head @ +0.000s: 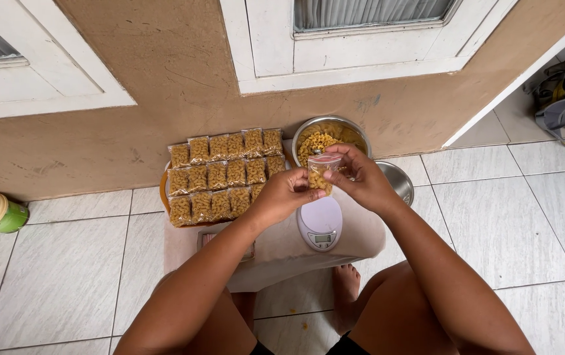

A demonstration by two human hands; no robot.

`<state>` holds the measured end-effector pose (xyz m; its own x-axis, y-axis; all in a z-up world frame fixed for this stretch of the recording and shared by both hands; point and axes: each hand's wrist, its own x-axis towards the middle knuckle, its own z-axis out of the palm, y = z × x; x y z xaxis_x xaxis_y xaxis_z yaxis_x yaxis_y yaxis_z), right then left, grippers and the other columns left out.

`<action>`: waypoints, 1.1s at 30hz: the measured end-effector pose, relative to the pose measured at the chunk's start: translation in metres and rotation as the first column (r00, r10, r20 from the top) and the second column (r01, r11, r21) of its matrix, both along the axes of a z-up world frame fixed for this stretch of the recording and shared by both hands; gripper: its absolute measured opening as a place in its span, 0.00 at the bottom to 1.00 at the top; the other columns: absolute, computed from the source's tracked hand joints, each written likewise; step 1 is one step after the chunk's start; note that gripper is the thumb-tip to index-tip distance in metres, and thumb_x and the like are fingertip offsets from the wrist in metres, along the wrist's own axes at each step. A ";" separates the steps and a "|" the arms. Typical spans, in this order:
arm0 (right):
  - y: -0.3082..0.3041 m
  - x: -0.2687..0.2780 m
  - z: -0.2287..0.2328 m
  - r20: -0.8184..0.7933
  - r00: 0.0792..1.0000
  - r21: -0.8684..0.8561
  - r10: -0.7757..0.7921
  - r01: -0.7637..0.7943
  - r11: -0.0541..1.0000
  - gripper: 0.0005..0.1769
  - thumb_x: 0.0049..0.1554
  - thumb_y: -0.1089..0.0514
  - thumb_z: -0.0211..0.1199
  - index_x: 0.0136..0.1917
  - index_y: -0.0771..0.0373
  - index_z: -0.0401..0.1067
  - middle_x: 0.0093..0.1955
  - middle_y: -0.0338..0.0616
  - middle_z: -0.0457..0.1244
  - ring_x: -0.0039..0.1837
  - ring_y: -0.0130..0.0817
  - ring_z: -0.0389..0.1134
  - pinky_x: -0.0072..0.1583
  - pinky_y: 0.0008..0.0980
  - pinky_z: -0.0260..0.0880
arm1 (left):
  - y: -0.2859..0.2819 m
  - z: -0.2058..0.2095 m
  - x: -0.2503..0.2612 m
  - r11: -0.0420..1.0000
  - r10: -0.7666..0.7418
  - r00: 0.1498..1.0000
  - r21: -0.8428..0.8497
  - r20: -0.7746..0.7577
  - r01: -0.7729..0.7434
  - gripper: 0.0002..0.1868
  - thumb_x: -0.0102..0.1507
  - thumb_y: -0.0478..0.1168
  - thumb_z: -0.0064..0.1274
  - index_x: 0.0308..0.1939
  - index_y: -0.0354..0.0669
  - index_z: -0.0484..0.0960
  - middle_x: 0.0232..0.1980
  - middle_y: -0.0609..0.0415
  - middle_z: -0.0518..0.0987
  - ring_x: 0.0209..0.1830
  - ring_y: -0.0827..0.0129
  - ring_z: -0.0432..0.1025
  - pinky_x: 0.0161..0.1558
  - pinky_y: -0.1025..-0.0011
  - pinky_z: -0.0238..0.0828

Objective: Packaging small fried snacks into individual plastic bags using a spoon and a small cup for measurement.

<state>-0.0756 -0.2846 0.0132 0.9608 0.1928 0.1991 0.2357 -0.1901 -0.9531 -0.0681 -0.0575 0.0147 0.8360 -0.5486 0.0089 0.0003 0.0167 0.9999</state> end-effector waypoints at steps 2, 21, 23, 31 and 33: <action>0.003 0.000 0.000 -0.004 1.000 0.007 0.022 -0.022 1.000 0.30 0.56 0.62 0.71 0.70 0.62 0.66 0.56 0.49 0.70 0.55 0.31 0.69 0.58 0.34 0.70 | 0.001 -0.005 0.000 1.000 -0.007 1.000 -0.003 -0.002 0.007 0.21 0.62 0.38 0.64 0.56 0.34 0.79 0.47 0.39 0.85 0.47 0.65 0.78 0.51 0.64 0.80; 0.012 -0.002 0.016 0.005 0.995 0.026 0.102 -0.102 0.994 0.36 0.56 0.67 0.68 0.75 0.61 0.61 0.54 0.50 0.71 0.55 0.32 0.70 0.63 0.38 0.69 | 0.004 -0.011 0.001 0.999 -0.050 0.999 0.014 0.011 0.050 0.21 0.66 0.36 0.59 0.61 0.32 0.75 0.52 0.33 0.83 0.51 0.55 0.79 0.54 0.61 0.78; 0.010 -0.002 0.015 0.000 0.995 0.023 0.104 -0.104 0.994 0.36 0.56 0.68 0.68 0.75 0.60 0.61 0.55 0.50 0.71 0.55 0.31 0.70 0.63 0.37 0.69 | 0.004 -0.012 0.001 0.999 -0.041 0.999 -0.001 0.003 0.041 0.23 0.64 0.36 0.60 0.62 0.32 0.75 0.53 0.34 0.83 0.52 0.55 0.79 0.55 0.61 0.77; 0.008 0.000 0.013 -0.007 0.996 0.039 0.091 -0.091 0.995 0.35 0.58 0.68 0.66 0.76 0.61 0.61 0.55 0.47 0.71 0.55 0.27 0.70 0.64 0.36 0.68 | 0.002 -0.012 0.001 0.997 -0.073 0.997 -0.012 0.006 0.073 0.24 0.64 0.36 0.60 0.63 0.31 0.73 0.55 0.30 0.81 0.55 0.48 0.77 0.58 0.55 0.75; 0.010 -0.002 0.015 -0.005 0.996 -0.007 0.085 -0.085 0.996 0.34 0.57 0.68 0.67 0.75 0.62 0.62 0.52 0.50 0.72 0.54 0.31 0.70 0.63 0.36 0.69 | 0.003 -0.005 -0.003 0.999 -0.053 0.999 -0.008 0.009 0.053 0.24 0.63 0.35 0.61 0.62 0.31 0.74 0.53 0.31 0.82 0.51 0.51 0.79 0.55 0.59 0.77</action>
<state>-0.0775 -0.2746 0.0279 0.9417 0.2755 0.1931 0.2469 -0.1763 -0.9529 -0.0716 -0.0548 0.0101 0.8058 -0.5918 0.0205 -0.0070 0.0251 0.9997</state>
